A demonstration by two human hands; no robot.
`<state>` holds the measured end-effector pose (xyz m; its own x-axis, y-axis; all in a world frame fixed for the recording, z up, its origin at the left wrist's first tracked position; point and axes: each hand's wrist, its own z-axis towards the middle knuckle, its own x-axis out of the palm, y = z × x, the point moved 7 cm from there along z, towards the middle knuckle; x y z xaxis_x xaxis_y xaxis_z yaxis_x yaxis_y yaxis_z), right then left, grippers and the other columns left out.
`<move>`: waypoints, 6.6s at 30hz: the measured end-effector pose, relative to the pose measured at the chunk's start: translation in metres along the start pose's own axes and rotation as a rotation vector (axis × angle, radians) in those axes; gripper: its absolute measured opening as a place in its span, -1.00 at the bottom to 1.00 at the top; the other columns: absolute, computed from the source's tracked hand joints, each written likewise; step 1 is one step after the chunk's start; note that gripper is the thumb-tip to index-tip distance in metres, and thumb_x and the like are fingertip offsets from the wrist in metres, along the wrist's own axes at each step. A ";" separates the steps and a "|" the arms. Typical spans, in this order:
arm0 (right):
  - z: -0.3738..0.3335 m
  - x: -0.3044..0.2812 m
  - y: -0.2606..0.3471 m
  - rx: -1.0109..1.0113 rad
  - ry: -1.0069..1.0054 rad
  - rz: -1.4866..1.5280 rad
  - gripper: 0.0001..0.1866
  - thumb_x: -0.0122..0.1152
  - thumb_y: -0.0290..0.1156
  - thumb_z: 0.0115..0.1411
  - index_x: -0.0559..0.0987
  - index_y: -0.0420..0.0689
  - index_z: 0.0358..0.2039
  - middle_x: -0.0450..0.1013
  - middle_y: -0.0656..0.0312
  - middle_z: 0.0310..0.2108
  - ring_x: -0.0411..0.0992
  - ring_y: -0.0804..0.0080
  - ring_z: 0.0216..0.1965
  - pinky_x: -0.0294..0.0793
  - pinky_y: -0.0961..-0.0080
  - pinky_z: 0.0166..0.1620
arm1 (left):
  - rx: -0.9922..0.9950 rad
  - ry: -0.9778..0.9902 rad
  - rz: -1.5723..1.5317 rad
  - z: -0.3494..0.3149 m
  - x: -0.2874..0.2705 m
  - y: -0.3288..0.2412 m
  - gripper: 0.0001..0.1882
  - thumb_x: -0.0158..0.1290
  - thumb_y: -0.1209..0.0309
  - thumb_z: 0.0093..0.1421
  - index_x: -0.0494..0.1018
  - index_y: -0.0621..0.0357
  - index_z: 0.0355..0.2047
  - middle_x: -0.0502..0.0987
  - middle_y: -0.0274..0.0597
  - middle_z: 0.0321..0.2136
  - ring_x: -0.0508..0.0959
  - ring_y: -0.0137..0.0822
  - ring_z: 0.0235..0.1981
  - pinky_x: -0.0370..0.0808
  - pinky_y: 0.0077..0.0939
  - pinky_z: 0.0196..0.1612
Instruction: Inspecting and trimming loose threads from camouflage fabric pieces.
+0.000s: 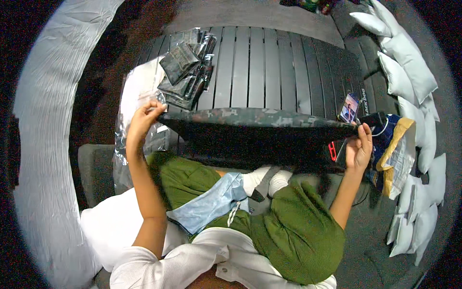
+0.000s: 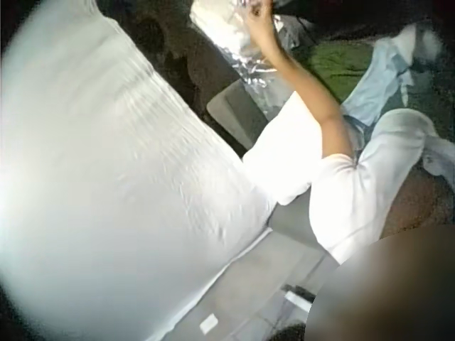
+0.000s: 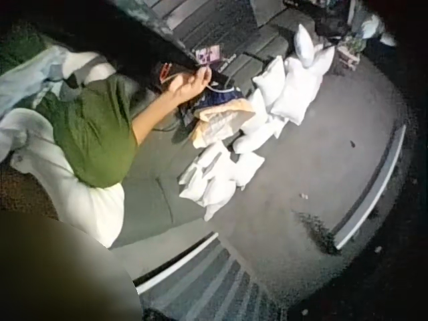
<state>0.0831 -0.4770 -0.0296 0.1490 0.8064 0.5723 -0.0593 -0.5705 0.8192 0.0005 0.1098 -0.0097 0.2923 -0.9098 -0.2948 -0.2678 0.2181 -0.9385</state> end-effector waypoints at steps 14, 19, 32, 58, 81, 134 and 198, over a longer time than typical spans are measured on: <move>-0.017 0.026 0.014 -0.134 -0.153 -0.156 -0.75 0.11 -0.64 -0.01 0.47 -0.26 -0.25 0.45 0.25 -0.42 0.33 0.72 -0.54 0.27 0.86 -0.50 | 0.079 0.059 -0.101 -0.016 -0.006 -0.009 -0.71 0.06 0.54 -0.01 0.45 0.26 -0.22 0.48 -0.24 -0.30 0.41 -0.53 -0.29 0.30 -0.67 -0.16; -0.027 0.012 0.024 -0.189 -0.069 -0.182 -0.80 0.11 -0.64 -0.02 0.50 -0.25 -0.31 0.43 0.23 -0.44 0.35 0.62 -0.48 0.38 0.67 -0.29 | 0.191 0.003 0.054 -0.028 -0.012 -0.032 -0.80 0.05 0.55 0.00 0.47 0.31 -0.31 0.47 -0.31 -0.40 0.40 -0.54 -0.36 0.29 -0.73 -0.25; -0.060 0.043 -0.008 0.070 0.262 -0.717 -0.88 0.09 -0.64 -0.10 0.49 -0.28 -0.47 0.36 0.22 -0.45 0.33 0.52 -0.39 0.25 0.57 -0.17 | 0.532 0.137 -0.335 -0.059 -0.052 -0.054 -0.86 0.05 0.48 0.00 0.40 0.23 -0.40 0.31 -0.21 -0.36 0.31 -0.31 -0.26 0.23 -0.45 -0.07; -0.051 0.034 -0.045 0.251 0.107 -0.465 -0.82 0.14 -0.66 -0.08 0.53 -0.28 -0.38 0.46 0.24 -0.44 0.37 0.63 -0.44 0.31 0.78 -0.38 | 0.332 -0.174 -0.058 -0.043 -0.072 -0.042 -0.85 0.00 0.54 0.06 0.44 0.29 -0.32 0.36 -0.50 -0.55 0.21 -0.70 -0.61 0.07 -0.84 -0.56; -0.063 0.094 0.038 -0.373 0.446 -1.248 -0.83 0.12 -0.69 -0.13 0.51 -0.28 -0.43 0.33 0.22 -0.32 0.26 0.41 -0.15 0.18 0.57 -0.06 | 0.272 -0.025 -0.119 -0.017 -0.074 0.004 -0.84 0.00 0.54 0.06 0.44 0.31 -0.32 0.45 -0.33 -0.41 0.39 -0.55 -0.40 0.28 -0.75 -0.29; 0.012 0.043 0.038 -0.206 0.256 -0.632 -0.90 -0.03 -0.50 0.13 0.40 -0.20 -0.32 0.34 0.33 -0.40 0.26 0.68 -0.37 0.23 0.78 -0.24 | 0.325 0.022 -0.474 0.017 -0.009 -0.036 -0.62 -0.10 0.23 0.16 0.41 0.39 -0.28 0.51 -0.07 -0.46 0.54 -0.34 -0.48 0.45 -0.56 -0.38; 0.047 0.006 -0.106 -0.585 0.074 -1.751 -0.77 -0.06 -0.33 0.12 0.28 -0.05 -0.20 0.39 0.05 -0.34 0.39 -0.01 -0.40 0.35 0.21 -0.41 | 0.274 -0.520 0.605 0.048 0.088 0.094 -0.68 -0.02 0.11 0.07 0.41 0.13 -0.51 0.46 0.00 -0.65 0.46 -0.03 -0.62 0.33 -0.27 -0.56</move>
<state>0.1367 -0.4190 -0.1142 0.3726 0.3584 -0.8560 -0.1991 0.9318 0.3034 0.0451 0.0677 -0.1323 0.5741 -0.3446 -0.7428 -0.3014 0.7545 -0.5830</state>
